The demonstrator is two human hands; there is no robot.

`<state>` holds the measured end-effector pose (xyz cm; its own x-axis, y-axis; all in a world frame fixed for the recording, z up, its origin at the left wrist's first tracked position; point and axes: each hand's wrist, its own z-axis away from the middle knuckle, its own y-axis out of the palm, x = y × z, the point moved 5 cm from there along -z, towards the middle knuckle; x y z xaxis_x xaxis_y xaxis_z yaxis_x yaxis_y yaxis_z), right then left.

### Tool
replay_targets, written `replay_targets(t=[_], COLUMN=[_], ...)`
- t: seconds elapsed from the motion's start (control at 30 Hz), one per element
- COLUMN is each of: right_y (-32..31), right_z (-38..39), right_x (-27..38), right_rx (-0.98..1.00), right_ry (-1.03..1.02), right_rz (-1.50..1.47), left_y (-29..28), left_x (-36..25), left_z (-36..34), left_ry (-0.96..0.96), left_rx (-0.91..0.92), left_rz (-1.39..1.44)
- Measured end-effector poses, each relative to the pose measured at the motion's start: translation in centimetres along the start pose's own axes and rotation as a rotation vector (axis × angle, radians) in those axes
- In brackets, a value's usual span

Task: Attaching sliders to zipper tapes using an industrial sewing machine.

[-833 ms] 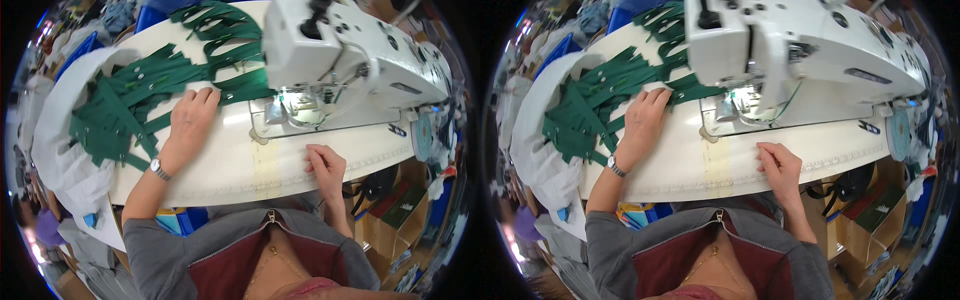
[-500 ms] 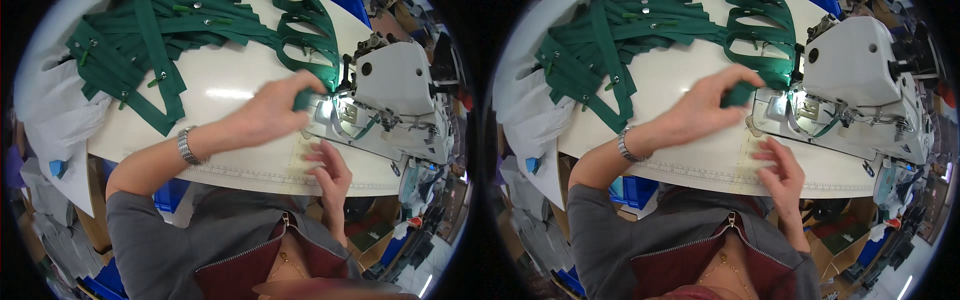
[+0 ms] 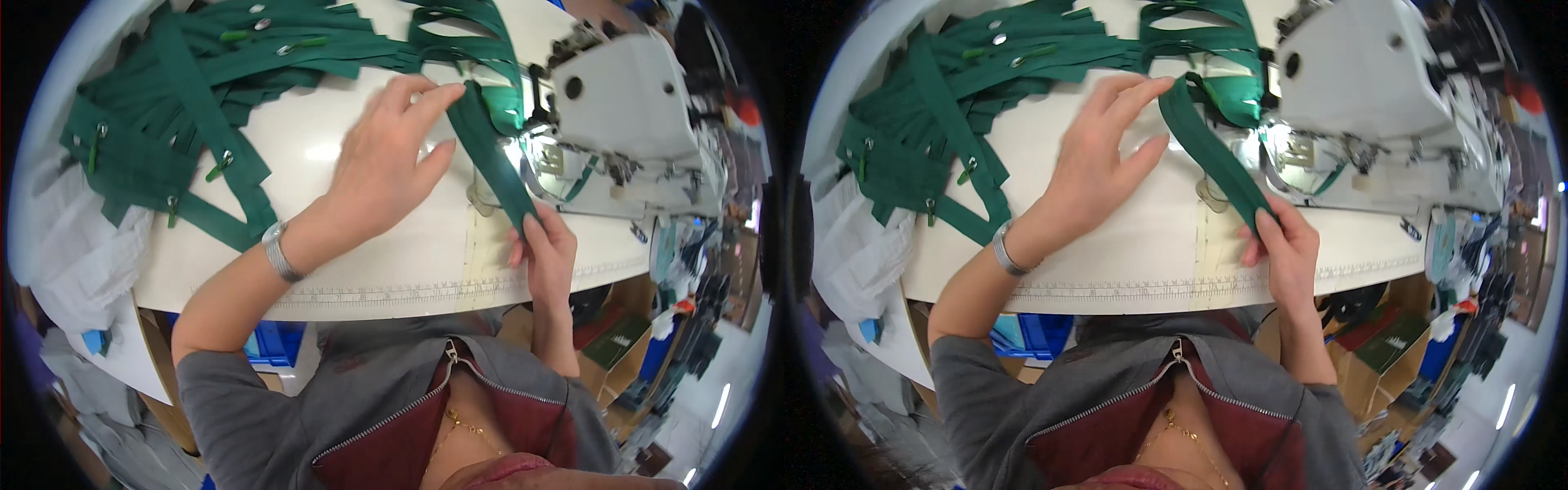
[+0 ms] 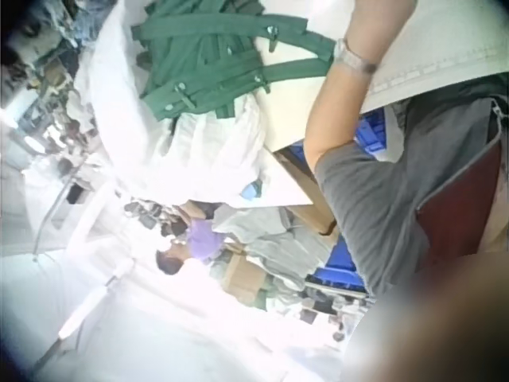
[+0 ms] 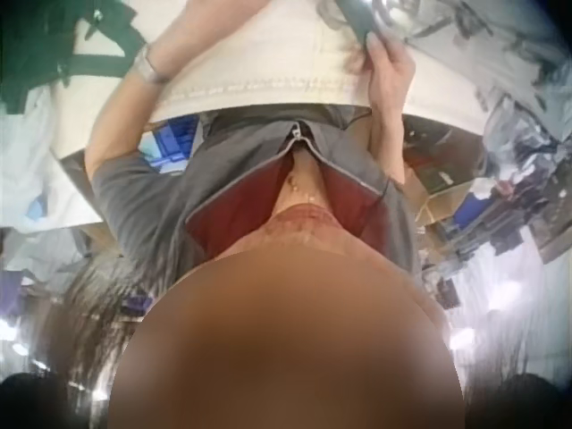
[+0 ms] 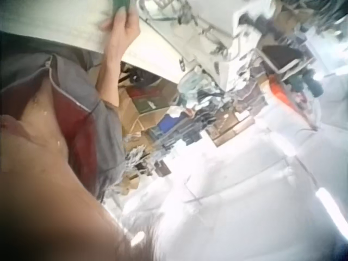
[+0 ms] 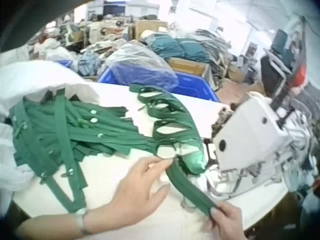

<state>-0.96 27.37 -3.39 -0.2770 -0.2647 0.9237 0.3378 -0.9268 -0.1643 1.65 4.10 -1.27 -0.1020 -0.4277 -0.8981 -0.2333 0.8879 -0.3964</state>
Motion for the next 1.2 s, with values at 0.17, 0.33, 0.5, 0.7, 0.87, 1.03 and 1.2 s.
replay_targets(t=[0.17, 0.33, 0.5, 0.7, 0.87, 1.03, 1.2], right_y=[1.4, 0.5, -4.0, -7.2, -6.3, -6.4, -6.2], right_z=[-2.1, -2.1, 0.0, 1.7, 1.3, 1.1, 1.1], right_x=[0.9, 1.0, -0.3, -2.5, -2.2, -2.2, -1.6], right_rx=[0.215, 0.235, 0.036, -0.08, -0.048, -0.06, -0.08], right_ry=[0.002, 0.001, -0.059, -0.167, -0.203, -0.198, -0.243], right_rz=[-0.168, -0.239, 0.008, -0.052, 0.004, 0.055, 0.144], left_y=[4.2, 5.9, 7.3, 7.7, 7.7, 7.2, 7.4], left_x=[-4.6, -4.3, -3.1, -4.3, -3.7, -2.8, -3.1], left_z=[1.8, 0.0, -0.9, -2.4, -2.5, -2.5, -2.5], left_ry=[0.785, 0.898, 0.789, 0.675, 0.69, 0.737, 0.755], left_rx=[0.085, 0.126, 0.253, 0.388, 0.395, 0.306, 0.374], left_rz=[-0.678, -0.569, -0.61, -0.711, -0.74, -0.696, -0.678])
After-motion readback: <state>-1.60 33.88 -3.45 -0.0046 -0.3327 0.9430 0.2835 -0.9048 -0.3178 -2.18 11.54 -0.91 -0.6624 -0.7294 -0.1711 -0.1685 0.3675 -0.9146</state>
